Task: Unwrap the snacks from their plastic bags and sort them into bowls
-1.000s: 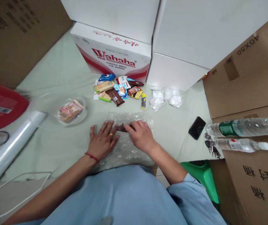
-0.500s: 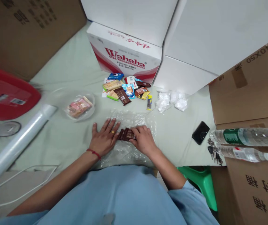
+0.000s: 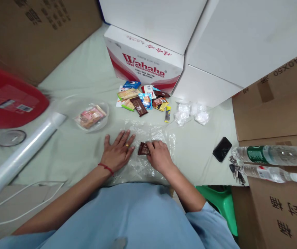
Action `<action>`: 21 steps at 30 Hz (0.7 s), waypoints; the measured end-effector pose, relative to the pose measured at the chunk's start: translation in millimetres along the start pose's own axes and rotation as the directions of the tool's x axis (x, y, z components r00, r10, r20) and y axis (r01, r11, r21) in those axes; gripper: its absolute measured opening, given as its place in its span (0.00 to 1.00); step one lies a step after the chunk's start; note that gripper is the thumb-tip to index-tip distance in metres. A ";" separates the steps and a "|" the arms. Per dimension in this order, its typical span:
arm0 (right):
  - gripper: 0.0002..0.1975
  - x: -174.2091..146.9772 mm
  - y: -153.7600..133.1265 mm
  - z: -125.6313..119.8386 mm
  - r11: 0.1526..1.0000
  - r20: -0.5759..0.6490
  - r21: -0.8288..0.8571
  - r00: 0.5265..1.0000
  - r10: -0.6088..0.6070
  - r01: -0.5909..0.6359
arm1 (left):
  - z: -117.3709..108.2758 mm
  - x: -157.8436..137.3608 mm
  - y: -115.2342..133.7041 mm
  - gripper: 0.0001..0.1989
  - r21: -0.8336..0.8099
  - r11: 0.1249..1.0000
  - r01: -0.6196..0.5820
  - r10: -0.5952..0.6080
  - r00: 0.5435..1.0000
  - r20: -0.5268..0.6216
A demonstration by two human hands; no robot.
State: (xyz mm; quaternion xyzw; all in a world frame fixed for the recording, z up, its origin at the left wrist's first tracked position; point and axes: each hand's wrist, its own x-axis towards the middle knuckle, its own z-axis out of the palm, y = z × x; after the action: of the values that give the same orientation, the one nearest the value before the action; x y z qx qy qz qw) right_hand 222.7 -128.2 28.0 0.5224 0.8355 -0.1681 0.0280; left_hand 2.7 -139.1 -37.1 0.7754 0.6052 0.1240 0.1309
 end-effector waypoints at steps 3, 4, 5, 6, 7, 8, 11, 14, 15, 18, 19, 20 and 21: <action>0.27 -1.4 -1.1 -2.8 1.000 -0.008 0.005 1.000 -0.015 0.016 | -0.5 -0.1 0.4 0.28 -0.004 1.000 -0.004 0.004 1.000 -0.008; 0.27 -0.7 -2.4 -2.2 1.000 -0.006 0.003 1.000 -0.025 0.025 | -0.7 -0.3 0.3 0.28 -0.005 1.000 -0.007 0.007 1.000 -0.012; 0.26 0.6 -3.4 -0.8 0.999 -0.002 0.002 0.999 -0.035 0.035 | -0.9 -0.5 0.1 0.28 -0.005 1.000 -0.009 0.009 1.000 -0.014; 0.26 2.0 -3.7 1.0 0.999 0.003 0.005 0.999 -0.042 0.042 | -1.2 -0.7 -0.6 0.28 -0.006 1.000 -0.012 0.012 1.000 -0.015; 0.27 3.2 -3.1 2.9 0.999 0.005 0.015 0.999 -0.050 0.050 | -1.4 -1.1 -1.9 0.28 -0.009 1.000 -0.017 0.017 1.000 -0.014; 0.28 3.8 -1.2 4.7 0.997 0.003 0.034 0.998 -0.062 0.062 | -1.6 -1.6 -3.9 0.28 -0.013 1.000 -0.022 0.022 1.000 -0.013; 0.32 -2.9 11.0 6.3 0.980 -0.064 0.148 0.990 -0.126 0.135 | -2.8 -3.8 -14.3 0.28 -0.040 0.999 -0.037 0.037 0.999 -0.007; 0.27 -26.2 28.0 2.4 0.924 -0.167 0.287 0.963 -0.213 0.254 | -6.2 -7.6 -29.4 0.29 -0.089 0.995 -0.051 0.049 0.999 -0.024; 0.25 -37.0 33.4 1.1 0.901 -0.178 0.319 0.952 -0.249 0.295 | -8.3 -9.5 -34.4 0.29 -0.106 0.993 -0.060 0.055 0.997 -0.044; 0.22 -72.9 45.9 2.7 0.857 -0.135 0.361 0.930 -0.342 0.367 | -17.4 -18.6 -47.3 0.26 -0.135 0.981 -0.142 0.122 0.982 -0.147; 0.22 -84.2 48.8 6.1 0.859 -0.112 0.354 0.929 -0.353 0.369 | -21.1 -22.9 -50.7 0.25 -0.139 0.970 -0.199 0.174 0.969 -0.173; 0.23 -94.5 51.3 10.9 0.870 -0.092 0.340 0.933 -0.348 0.358 | -24.9 -27.7 -53.9 0.24 -0.146 0.952 -0.269 0.242 0.953 -0.180; 0.22 -103.3 53.4 17.0 0.885 -0.079 0.319 0.940 -0.331 0.338 | -28.4 -32.9 -57.0 0.25 -0.159 0.926 -0.344 0.319 0.934 -0.162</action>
State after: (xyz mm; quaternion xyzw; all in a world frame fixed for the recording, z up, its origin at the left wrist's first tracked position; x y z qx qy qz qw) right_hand 314.4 -201.5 21.6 0.3696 0.8735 -0.3013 -0.0980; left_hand -66.6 -156.2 -31.8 0.8410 0.4585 0.2516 0.1387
